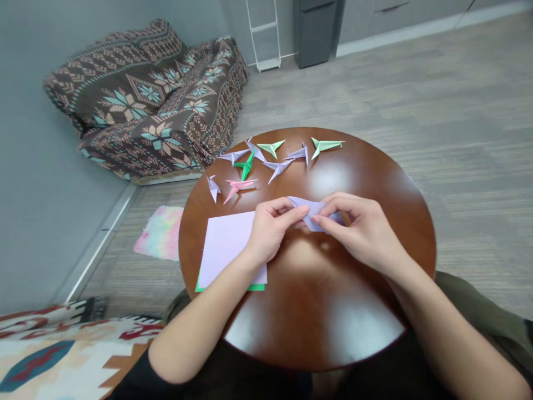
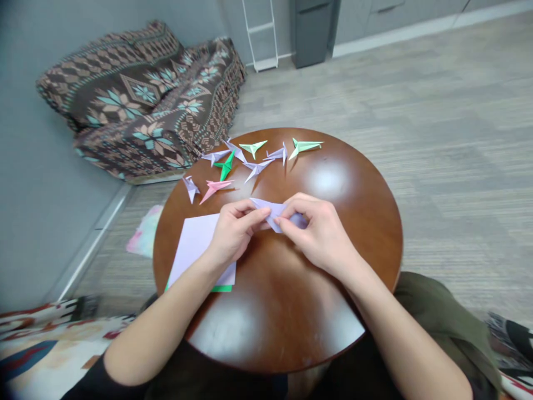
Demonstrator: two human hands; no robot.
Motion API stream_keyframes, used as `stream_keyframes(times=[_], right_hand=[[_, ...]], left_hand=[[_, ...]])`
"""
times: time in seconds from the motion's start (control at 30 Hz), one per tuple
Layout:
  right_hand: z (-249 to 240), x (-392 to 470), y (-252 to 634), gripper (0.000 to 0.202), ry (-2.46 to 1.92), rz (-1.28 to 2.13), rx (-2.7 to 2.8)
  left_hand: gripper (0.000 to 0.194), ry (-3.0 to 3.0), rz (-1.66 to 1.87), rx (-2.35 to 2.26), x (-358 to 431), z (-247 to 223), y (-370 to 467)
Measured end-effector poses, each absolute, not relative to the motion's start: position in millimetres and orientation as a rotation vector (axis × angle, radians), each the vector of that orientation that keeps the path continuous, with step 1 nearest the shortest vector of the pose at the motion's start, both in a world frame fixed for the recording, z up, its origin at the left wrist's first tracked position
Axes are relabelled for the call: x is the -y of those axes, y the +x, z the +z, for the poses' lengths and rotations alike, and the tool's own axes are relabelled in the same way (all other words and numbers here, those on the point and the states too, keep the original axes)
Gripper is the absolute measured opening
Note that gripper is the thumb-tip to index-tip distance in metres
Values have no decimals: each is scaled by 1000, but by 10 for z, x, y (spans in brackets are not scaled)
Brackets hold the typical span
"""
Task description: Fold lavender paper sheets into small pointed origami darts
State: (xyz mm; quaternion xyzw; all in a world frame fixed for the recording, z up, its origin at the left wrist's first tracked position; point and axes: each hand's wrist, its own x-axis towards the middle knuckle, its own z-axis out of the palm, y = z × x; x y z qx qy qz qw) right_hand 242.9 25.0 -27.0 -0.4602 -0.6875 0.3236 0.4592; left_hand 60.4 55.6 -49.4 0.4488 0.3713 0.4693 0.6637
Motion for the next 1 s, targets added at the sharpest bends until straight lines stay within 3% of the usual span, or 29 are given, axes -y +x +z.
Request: stream_keyframes(times=[0.57, 0.77, 1.0], right_hand=[[-291, -251, 2440, 17, -1132, 933, 1636], [-298, -254, 2429, 13, -1151, 961, 1551], [-327, -263, 2399, 10, -1169, 1116, 1472]], left_hand=[[25, 843, 1268, -928, -636, -347, 537], [26, 1011, 1034, -828, -604, -397, 558], [26, 1304, 1016, -956, -610, -437, 553]])
